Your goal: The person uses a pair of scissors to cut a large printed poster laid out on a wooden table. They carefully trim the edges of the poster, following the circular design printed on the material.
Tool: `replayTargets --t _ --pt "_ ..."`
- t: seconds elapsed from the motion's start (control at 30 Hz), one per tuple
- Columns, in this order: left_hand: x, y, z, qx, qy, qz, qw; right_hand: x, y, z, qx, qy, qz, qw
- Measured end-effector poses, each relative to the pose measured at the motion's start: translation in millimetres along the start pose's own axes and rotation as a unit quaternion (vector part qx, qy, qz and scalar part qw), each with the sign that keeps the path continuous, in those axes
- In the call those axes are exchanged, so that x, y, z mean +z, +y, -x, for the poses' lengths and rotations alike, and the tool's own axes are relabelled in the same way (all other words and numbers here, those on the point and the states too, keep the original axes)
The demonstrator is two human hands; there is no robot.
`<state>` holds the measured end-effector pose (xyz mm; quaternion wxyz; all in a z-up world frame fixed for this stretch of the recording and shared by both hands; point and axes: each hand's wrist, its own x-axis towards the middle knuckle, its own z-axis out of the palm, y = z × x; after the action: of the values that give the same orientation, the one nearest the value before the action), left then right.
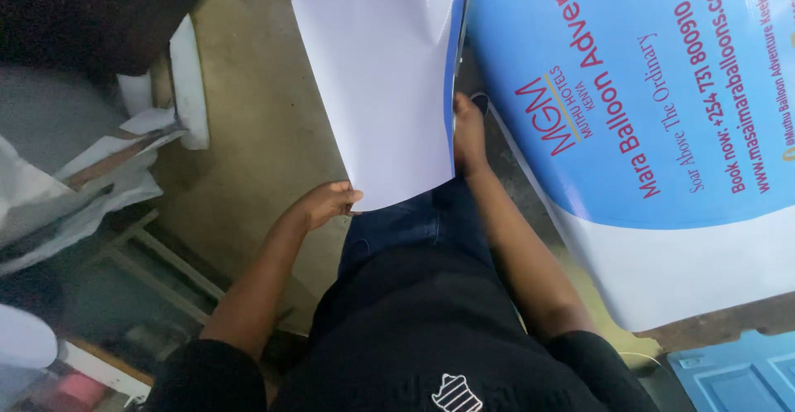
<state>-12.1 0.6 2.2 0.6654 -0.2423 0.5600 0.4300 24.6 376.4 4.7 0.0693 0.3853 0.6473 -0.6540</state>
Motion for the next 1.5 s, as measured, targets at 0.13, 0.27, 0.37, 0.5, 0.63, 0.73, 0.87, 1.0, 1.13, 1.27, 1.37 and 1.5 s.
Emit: replayTargets --t 0.13,0.27,0.37,0.5,0.63,0.73,0.87,1.0,1.13,1.27,1.37,1.5 --pt "13.8 34.6 28.2 -0.01 -0.01 -0.003 1.0 6.6 34.3 -38.4 -0.001 0.012 -0.05 0.999" --pt "5.1 15.3 10.8 -0.031 -0.032 0.009 0.999 7.9 12.6 -36.6 0.006 0.015 -0.079 0.997" --pt "6.6 24.5 18.6 -0.044 -0.038 0.009 0.998 9.4 15.5 -35.9 0.013 0.016 -0.063 0.998" --pt "25.8 66.4 52.7 -0.046 -0.047 0.032 0.997 21.0 51.8 -45.1 0.018 0.04 -0.049 0.998" --pt "6.2 48.8 45.1 -0.053 -0.05 0.047 0.996 21.3 14.4 -34.9 0.025 0.048 -0.037 0.998" --pt "-9.0 26.2 33.8 -0.055 -0.078 0.043 0.995 22.4 21.6 -53.8 0.012 0.05 -0.052 0.997" --pt "-30.6 4.0 20.4 -0.044 -0.129 0.017 0.99 19.8 12.3 -78.5 -0.009 0.05 -0.058 0.997" --pt "-39.9 -0.6 23.1 -0.048 -0.147 0.037 0.987 23.5 24.3 -90.2 0.013 0.06 -0.09 0.994" --pt "-53.8 -19.0 13.5 -0.054 -0.181 0.018 0.982 35.6 -5.5 -78.3 0.034 0.104 -0.114 0.987" --pt "-65.2 -15.7 28.1 -0.065 -0.194 -0.03 0.978 37.7 -21.1 -69.3 0.049 0.097 -0.09 0.99" --pt "-59.6 -1.0 41.3 -0.062 -0.2 -0.054 0.976 33.3 -30.8 -74.9 0.04 0.091 -0.091 0.991" --pt "-57.3 -5.5 47.3 -0.064 -0.22 -0.051 0.972 31.9 -20.0 -96.3 0.018 0.076 -0.04 0.996"
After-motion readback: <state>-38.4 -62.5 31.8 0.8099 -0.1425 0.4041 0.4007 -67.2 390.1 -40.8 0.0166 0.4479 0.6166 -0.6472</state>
